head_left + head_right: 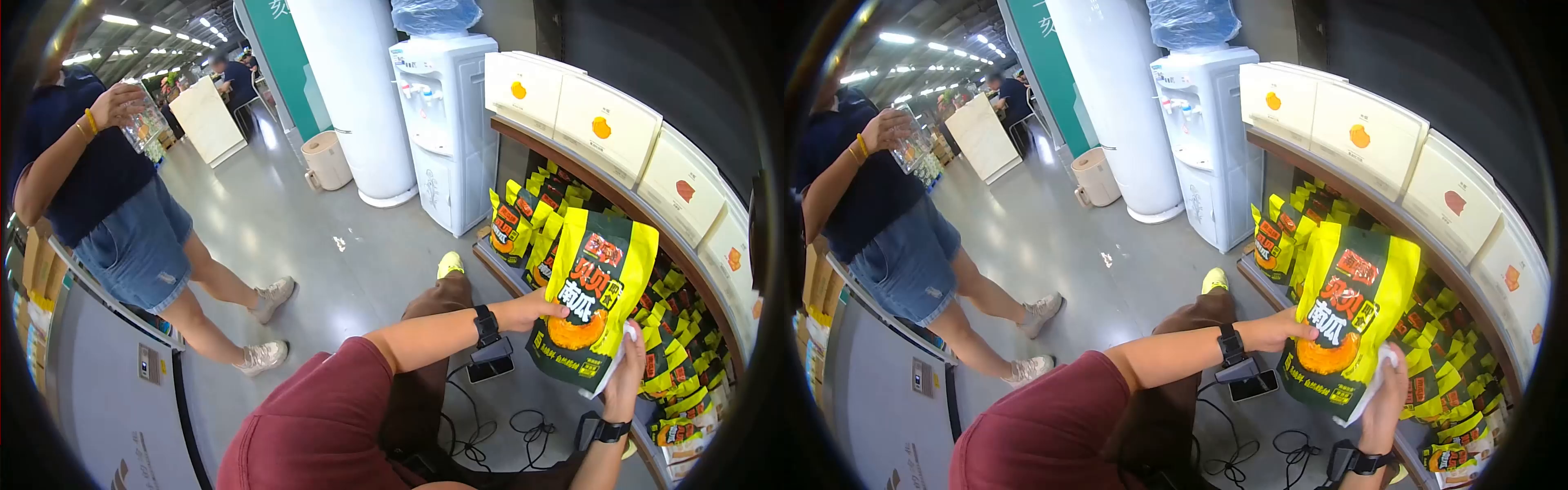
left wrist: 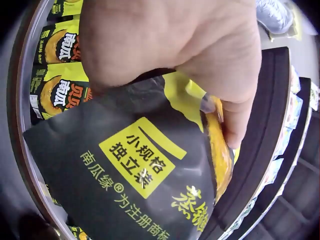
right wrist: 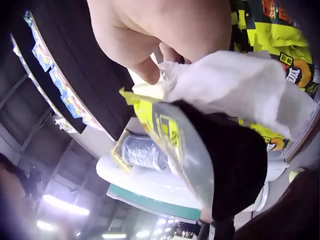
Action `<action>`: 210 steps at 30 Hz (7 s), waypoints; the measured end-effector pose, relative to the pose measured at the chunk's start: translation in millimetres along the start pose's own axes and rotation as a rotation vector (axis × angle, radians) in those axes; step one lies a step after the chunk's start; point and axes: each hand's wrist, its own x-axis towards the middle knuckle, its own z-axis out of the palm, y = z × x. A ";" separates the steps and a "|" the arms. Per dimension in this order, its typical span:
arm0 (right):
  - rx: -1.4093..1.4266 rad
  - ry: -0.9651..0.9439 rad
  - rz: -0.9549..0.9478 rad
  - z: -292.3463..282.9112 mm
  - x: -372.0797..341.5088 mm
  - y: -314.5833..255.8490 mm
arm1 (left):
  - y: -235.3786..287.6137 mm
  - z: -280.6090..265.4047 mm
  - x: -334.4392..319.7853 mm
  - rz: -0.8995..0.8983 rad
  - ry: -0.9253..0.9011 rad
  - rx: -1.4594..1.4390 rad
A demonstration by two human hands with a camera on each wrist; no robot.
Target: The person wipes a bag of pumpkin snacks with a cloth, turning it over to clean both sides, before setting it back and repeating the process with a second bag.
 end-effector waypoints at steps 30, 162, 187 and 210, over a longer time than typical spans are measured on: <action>-1.475 -0.372 -0.687 81.1 -31.6 38.1 | 3.1 16.2 -20.2 -0.265 -0.075 -0.102; -0.169 -0.008 0.082 25.2 54.1 45.7 | -46.6 -52.5 -6.8 -0.099 0.328 0.216; -0.111 0.202 0.086 -19.8 62.4 63.9 | -66.0 -83.8 1.8 -0.070 0.323 0.276; -0.144 0.155 0.101 -35.6 69.5 75.6 | -43.6 -51.3 -11.5 -0.089 0.313 0.305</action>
